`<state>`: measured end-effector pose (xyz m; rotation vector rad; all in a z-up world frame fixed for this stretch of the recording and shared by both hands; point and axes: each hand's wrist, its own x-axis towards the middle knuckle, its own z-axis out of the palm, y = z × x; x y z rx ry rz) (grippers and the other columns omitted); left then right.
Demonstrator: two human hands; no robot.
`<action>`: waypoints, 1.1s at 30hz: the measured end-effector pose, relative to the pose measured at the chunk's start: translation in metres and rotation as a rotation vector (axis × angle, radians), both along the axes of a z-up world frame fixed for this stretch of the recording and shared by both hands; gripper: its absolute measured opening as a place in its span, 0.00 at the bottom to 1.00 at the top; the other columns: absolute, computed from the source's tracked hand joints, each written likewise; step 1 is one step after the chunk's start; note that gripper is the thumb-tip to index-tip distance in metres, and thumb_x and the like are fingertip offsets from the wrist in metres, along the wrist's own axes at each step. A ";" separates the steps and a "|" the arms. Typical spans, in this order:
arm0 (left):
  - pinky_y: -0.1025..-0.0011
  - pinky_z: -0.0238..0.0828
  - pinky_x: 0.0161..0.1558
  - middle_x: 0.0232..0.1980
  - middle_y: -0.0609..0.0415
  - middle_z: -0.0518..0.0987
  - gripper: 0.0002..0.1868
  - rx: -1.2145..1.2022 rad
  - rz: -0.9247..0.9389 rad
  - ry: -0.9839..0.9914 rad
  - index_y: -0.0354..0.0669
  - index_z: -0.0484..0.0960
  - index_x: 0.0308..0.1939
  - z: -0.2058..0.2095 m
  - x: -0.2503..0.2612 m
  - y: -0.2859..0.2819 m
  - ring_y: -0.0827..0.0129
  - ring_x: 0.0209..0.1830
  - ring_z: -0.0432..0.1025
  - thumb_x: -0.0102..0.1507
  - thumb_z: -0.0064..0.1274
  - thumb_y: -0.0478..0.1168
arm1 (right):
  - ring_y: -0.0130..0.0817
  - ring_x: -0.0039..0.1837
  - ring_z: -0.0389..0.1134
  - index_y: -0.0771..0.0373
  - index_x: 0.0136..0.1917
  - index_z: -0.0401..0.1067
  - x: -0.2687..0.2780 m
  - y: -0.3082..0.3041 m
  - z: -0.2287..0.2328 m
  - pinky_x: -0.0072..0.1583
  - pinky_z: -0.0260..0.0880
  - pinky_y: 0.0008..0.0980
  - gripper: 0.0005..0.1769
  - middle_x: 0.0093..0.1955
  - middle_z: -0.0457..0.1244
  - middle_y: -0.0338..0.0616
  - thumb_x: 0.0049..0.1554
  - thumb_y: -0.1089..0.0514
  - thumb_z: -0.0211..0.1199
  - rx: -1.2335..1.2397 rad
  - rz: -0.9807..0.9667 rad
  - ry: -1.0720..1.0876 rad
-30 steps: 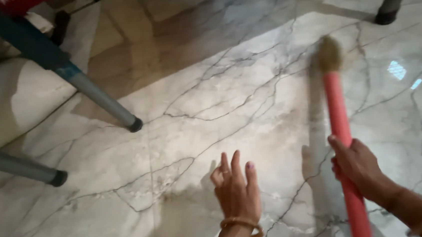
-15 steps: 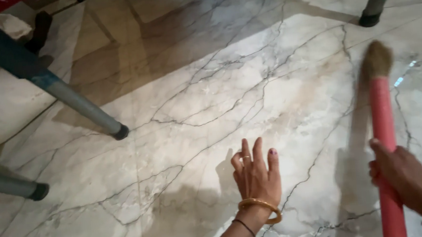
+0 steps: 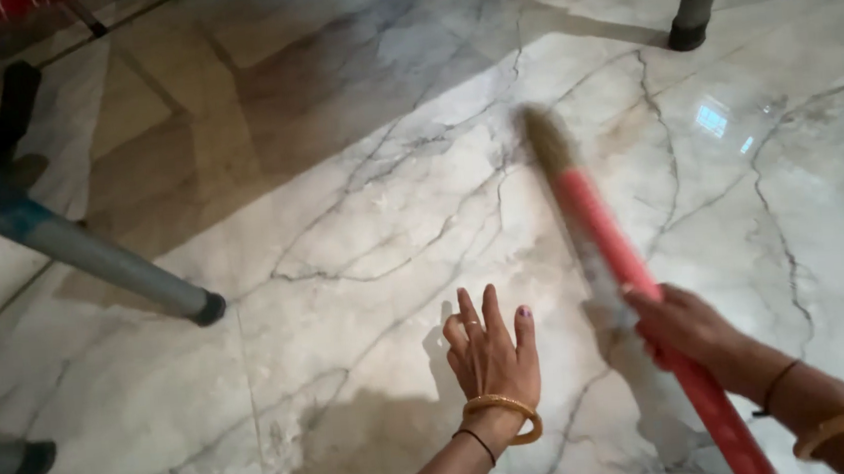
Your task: The person sweeps debris across a marble floor by hand using a long-handled brush.
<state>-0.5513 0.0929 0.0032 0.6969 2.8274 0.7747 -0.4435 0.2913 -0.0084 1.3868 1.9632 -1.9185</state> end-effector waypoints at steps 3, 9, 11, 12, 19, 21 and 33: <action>0.48 0.45 0.70 0.83 0.43 0.44 0.35 -0.017 -0.005 -0.010 0.49 0.57 0.76 0.003 -0.020 -0.001 0.48 0.78 0.43 0.69 0.36 0.59 | 0.38 0.34 0.66 0.74 0.59 0.66 -0.006 0.003 0.014 0.36 0.70 0.41 0.33 0.38 0.65 0.52 0.63 0.37 0.56 0.147 -0.096 -0.044; 0.47 0.43 0.69 0.83 0.42 0.45 0.35 0.136 0.055 0.227 0.46 0.57 0.77 0.006 -0.047 -0.009 0.47 0.77 0.45 0.69 0.37 0.58 | 0.34 0.35 0.65 0.57 0.66 0.65 0.000 -0.061 0.051 0.38 0.71 0.37 0.28 0.38 0.67 0.45 0.59 0.42 0.62 0.137 0.429 -0.015; 0.46 0.39 0.70 0.82 0.40 0.45 0.35 0.182 0.089 0.382 0.44 0.58 0.77 0.002 -0.048 -0.012 0.44 0.78 0.45 0.70 0.38 0.57 | 0.31 0.36 0.64 0.55 0.71 0.66 -0.002 -0.084 0.055 0.39 0.68 0.34 0.30 0.38 0.66 0.45 0.58 0.44 0.61 0.035 0.617 0.033; 0.46 0.38 0.70 0.83 0.41 0.45 0.35 0.164 0.096 0.313 0.45 0.57 0.77 0.001 -0.050 -0.013 0.45 0.77 0.45 0.69 0.38 0.58 | 0.31 0.36 0.66 0.54 0.70 0.66 -0.010 -0.089 0.054 0.39 0.70 0.33 0.30 0.38 0.67 0.43 0.58 0.43 0.61 0.096 0.652 -0.014; 0.47 0.37 0.70 0.83 0.43 0.44 0.35 0.187 0.146 0.164 0.48 0.57 0.77 0.002 -0.074 -0.032 0.48 0.77 0.44 0.70 0.36 0.59 | 0.36 0.40 0.71 0.58 0.63 0.66 -0.088 -0.059 0.040 0.42 0.77 0.40 0.25 0.41 0.68 0.44 0.59 0.42 0.61 0.088 0.253 -0.050; 0.47 0.36 0.70 0.83 0.44 0.44 0.34 0.209 0.210 0.098 0.49 0.57 0.76 0.008 -0.087 -0.037 0.49 0.77 0.43 0.69 0.35 0.59 | 0.39 0.39 0.70 0.68 0.59 0.67 -0.108 -0.061 0.052 0.42 0.74 0.40 0.26 0.41 0.67 0.49 0.63 0.42 0.58 0.150 0.003 -0.098; 0.46 0.40 0.69 0.82 0.40 0.48 0.33 0.274 0.198 0.257 0.46 0.60 0.76 0.037 -0.124 -0.061 0.47 0.77 0.46 0.70 0.38 0.57 | 0.31 0.34 0.66 0.56 0.66 0.67 -0.148 -0.126 0.081 0.38 0.69 0.33 0.29 0.36 0.67 0.47 0.58 0.39 0.60 0.298 0.701 -0.061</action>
